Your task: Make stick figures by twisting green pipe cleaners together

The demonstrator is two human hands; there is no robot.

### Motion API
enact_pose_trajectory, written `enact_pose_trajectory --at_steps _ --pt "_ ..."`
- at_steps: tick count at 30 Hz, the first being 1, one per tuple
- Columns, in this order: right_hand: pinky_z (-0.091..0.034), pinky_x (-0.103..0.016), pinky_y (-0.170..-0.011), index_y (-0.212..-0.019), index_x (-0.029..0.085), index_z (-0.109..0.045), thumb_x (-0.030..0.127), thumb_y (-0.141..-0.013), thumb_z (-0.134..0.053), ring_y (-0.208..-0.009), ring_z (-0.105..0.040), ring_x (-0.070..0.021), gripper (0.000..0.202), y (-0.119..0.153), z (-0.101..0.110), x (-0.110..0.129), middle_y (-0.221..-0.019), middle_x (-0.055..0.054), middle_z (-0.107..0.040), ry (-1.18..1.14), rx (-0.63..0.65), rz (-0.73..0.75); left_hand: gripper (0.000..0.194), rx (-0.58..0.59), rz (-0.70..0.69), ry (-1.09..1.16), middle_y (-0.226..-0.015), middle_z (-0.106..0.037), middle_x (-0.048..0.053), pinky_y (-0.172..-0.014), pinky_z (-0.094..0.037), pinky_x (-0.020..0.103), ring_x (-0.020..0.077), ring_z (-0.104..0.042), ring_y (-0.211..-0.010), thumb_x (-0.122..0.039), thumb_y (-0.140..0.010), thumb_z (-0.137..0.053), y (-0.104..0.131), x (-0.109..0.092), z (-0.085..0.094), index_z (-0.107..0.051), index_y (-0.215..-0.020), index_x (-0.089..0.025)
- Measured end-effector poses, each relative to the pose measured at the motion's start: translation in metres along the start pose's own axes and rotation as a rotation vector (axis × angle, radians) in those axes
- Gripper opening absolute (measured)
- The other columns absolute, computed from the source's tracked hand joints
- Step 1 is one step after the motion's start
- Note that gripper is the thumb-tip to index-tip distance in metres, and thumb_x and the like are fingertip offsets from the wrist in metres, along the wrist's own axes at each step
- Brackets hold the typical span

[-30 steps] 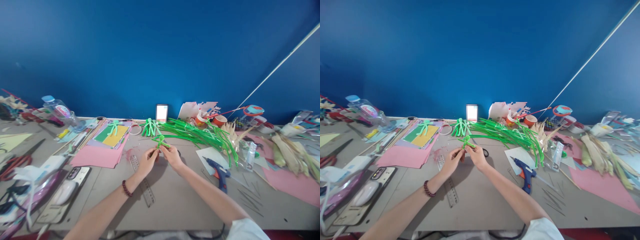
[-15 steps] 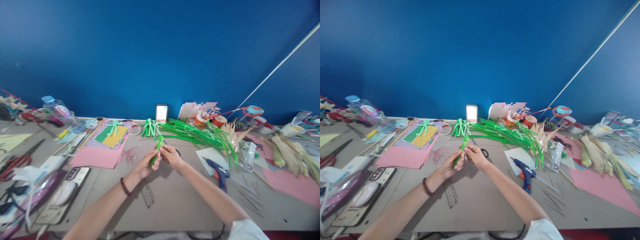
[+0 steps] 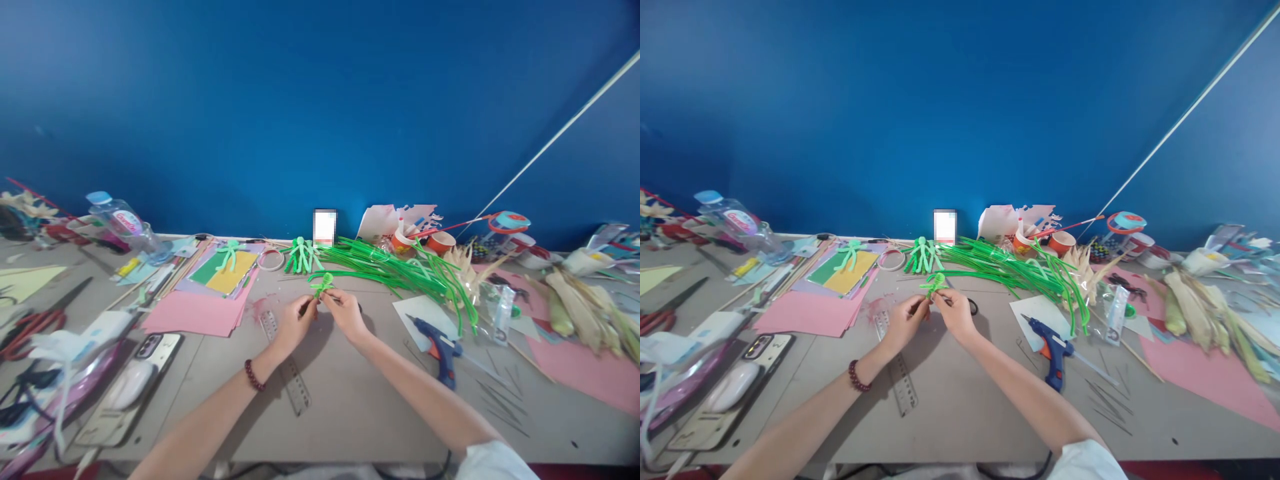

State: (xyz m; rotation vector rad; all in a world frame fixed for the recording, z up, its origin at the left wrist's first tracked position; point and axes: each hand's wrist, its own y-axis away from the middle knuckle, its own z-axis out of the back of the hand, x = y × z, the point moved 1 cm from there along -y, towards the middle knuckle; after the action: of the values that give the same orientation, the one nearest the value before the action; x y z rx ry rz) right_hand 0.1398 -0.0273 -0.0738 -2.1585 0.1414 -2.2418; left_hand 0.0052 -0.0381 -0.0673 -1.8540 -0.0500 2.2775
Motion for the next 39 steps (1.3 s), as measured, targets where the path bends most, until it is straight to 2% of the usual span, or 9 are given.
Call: enact_pose_trajectory --at_steps 3,7,13,17,20,25,30,33,39 --pt "-0.045 -0.027 -0.068 -0.074 0.016 -0.068 0.036 -0.075 -0.059 -0.071 -0.059 -0.0168 0.022 0.0033 -0.0015 0.0032 -0.074 -0.004 -0.066 0.018 -0.004 0.056 0.038 0.053 0.059 0.105 -0.050 -0.049 -0.003 -0.050 -0.032 0.023 0.0102 -0.044 -0.049 -0.048 -0.081 -0.051 -0.0014 0.0010 -0.0030 -0.052 -0.059 -0.016" --pt "-0.044 -0.026 -0.062 -0.067 0.017 -0.066 0.041 -0.076 -0.058 -0.062 -0.054 -0.0145 0.027 0.0044 -0.0034 0.0061 -0.062 -0.001 -0.059 -0.021 0.018 0.070 0.032 0.092 0.222 0.394 -0.049 -0.047 -0.005 -0.048 -0.033 0.022 0.0096 -0.043 -0.046 -0.047 -0.077 -0.056 -0.0016 0.0029 -0.0075 -0.056 -0.067 -0.016" --pt "-0.023 -0.021 -0.038 -0.081 0.015 -0.068 0.052 -0.070 -0.064 -0.038 -0.026 -0.0052 0.039 0.0047 -0.0063 0.0047 -0.043 0.007 -0.037 -0.236 0.121 -0.155 0.030 0.296 0.373 0.809 -0.046 -0.035 -0.007 -0.046 -0.035 0.019 0.0057 -0.032 -0.041 -0.038 -0.079 -0.058 0.0017 -0.0030 -0.0070 -0.050 -0.060 -0.016" --pt "-0.020 -0.019 -0.038 -0.079 0.014 -0.067 0.054 -0.066 -0.068 -0.039 -0.025 -0.0036 0.042 0.0039 -0.0058 0.0034 -0.047 0.006 -0.042 -0.346 0.190 -0.199 0.028 0.423 0.462 0.943 -0.044 -0.028 -0.009 -0.040 -0.030 0.017 0.0048 -0.025 -0.038 -0.036 -0.078 -0.060 0.0007 -0.0024 -0.0047 -0.049 -0.062 -0.016" --pt "-0.020 -0.019 -0.038 -0.077 0.015 -0.065 0.053 -0.065 -0.069 -0.040 -0.027 -0.0036 0.040 0.0016 -0.0038 0.0003 -0.049 0.006 -0.045 -0.332 0.150 -0.206 0.029 0.380 0.439 0.839 -0.044 -0.034 -0.009 -0.041 -0.033 0.019 0.0056 -0.030 -0.038 -0.042 -0.076 -0.062 -0.0019 0.0005 -0.0044 -0.053 -0.067 -0.016" --pt "-0.023 -0.020 -0.039 -0.067 0.016 -0.060 0.051 -0.064 -0.069 -0.040 -0.032 -0.0051 0.036 -0.0007 -0.0015 -0.0015 -0.050 0.005 -0.048 -0.172 0.019 -0.152 0.035 0.126 0.218 0.353 -0.054 -0.052 -0.005 -0.046 -0.035 0.022 0.0084 -0.045 -0.044 -0.045 -0.066 -0.070 -0.0047 0.0051 -0.0036 -0.059 -0.078 -0.015" --pt "-0.028 -0.022 -0.043 -0.063 0.016 -0.060 0.048 -0.067 -0.066 -0.045 -0.041 -0.0090 0.032 0.0020 -0.0022 0.0022 -0.047 0.004 -0.046 -0.093 -0.012 -0.108 0.029 0.038 0.053 0.075 -0.059 -0.054 -0.002 -0.053 -0.039 0.023 0.0112 -0.051 -0.054 -0.044 -0.080 -0.055 0.0000 0.0049 -0.0019 -0.058 -0.072 -0.016" --pt "-0.030 -0.022 -0.044 -0.070 0.015 -0.064 0.045 -0.068 -0.065 -0.048 -0.044 -0.0102 0.029 0.0027 -0.0024 0.0020 -0.050 0.002 -0.049 -0.102 0.002 -0.088 0.032 0.044 0.043 0.082 -0.053 -0.050 -0.003 -0.052 -0.036 0.023 0.0108 -0.048 -0.051 -0.044 -0.082 -0.052 0.0002 0.0018 -0.0010 -0.055 -0.066 -0.017" --pt "-0.036 -0.022 -0.049 -0.087 0.015 -0.069 0.039 -0.072 -0.063 -0.056 -0.048 -0.0111 0.029 0.0025 -0.0027 -0.0011 -0.064 0.000 -0.059 -0.116 0.037 -0.064 0.031 0.091 0.161 0.352 -0.052 -0.047 -0.004 -0.051 -0.033 0.024 0.0093 -0.044 -0.047 -0.045 -0.079 -0.056 -0.0046 0.0021 -0.0026 -0.055 -0.066 -0.017"
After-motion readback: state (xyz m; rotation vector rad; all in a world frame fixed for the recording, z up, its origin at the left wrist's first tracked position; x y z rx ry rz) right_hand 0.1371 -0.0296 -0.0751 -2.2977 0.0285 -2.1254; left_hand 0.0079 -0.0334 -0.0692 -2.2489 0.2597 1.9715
